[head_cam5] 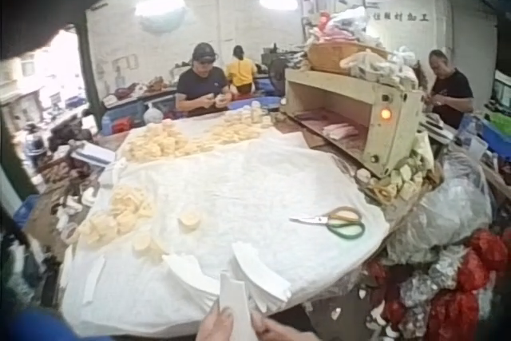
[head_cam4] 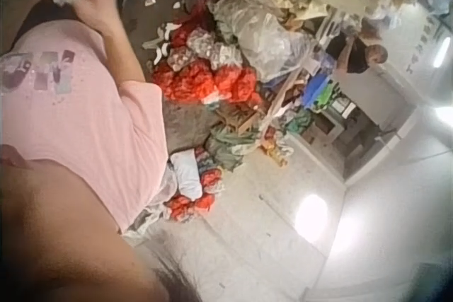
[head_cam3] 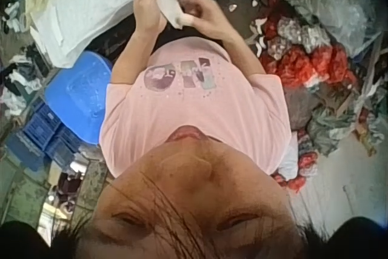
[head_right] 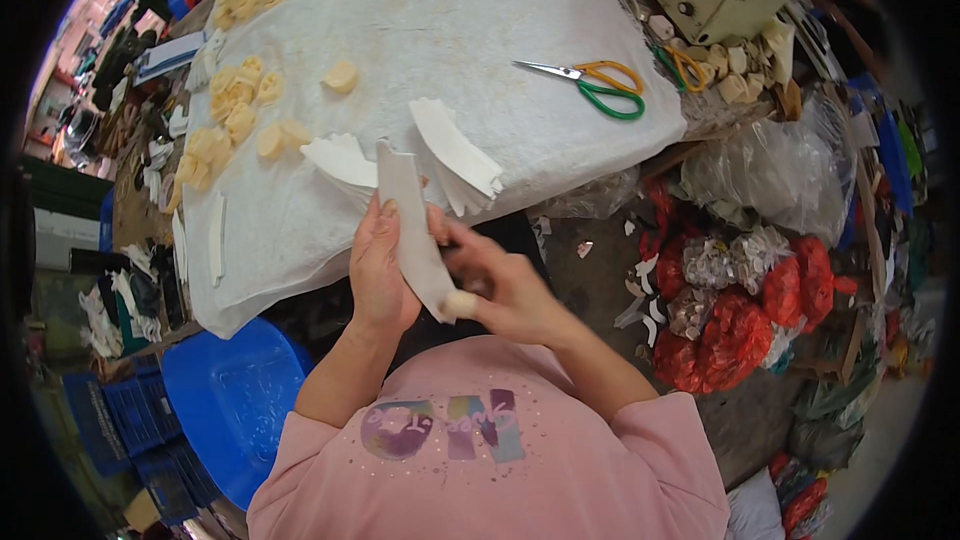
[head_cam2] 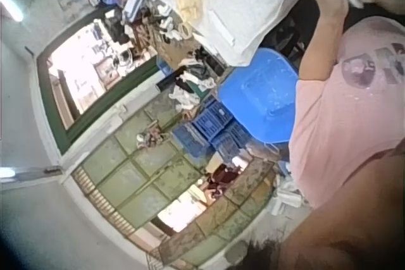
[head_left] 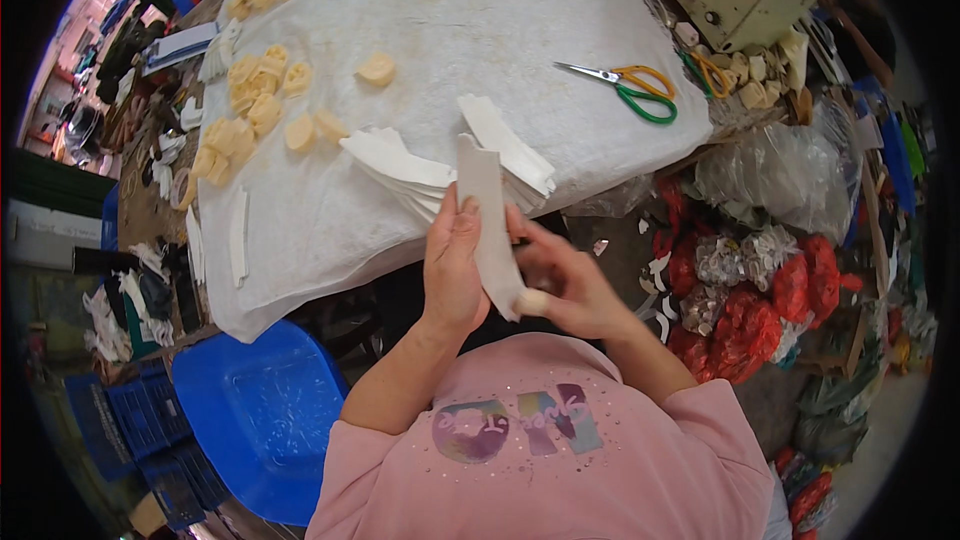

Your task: Manually assemble and align shoe padding or reinforcement components into stacks.

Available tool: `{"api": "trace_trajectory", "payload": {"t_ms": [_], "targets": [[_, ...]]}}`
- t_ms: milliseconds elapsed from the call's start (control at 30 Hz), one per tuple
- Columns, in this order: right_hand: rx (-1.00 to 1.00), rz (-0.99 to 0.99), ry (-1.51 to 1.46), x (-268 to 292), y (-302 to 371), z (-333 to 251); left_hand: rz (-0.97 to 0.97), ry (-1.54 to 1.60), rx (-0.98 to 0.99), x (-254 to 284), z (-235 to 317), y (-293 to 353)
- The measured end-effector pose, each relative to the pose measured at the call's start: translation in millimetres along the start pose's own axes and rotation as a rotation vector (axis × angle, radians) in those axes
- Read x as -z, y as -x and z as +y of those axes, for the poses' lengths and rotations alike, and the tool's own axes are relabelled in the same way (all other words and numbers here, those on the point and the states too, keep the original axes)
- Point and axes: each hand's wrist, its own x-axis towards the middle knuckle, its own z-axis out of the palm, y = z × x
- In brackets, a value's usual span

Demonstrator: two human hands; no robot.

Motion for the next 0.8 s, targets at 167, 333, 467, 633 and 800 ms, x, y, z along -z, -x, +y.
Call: {"api": "trace_trajectory", "payload": {"t_ms": [167,333,467,633,800], "targets": [[-0.103,0.008,0.495,55,31,25,0.212,0.08,-0.052,26,12,-9],[-0.41,0.145,1.392,169,86,58,0.078,-0.378,-0.067,30,30,3],[-0.153,0.589,0.754,137,44,7,-0.315,-1.344,-0.732,18,24,2],[-0.008,0.213,0.24,57,6,-27,-0.391,-1.428,-0.901,21,5,4],[-0.17,0.1,-0.023,16,-7,-10,0.02,-1.56,-1.056,30,6,7]]}}
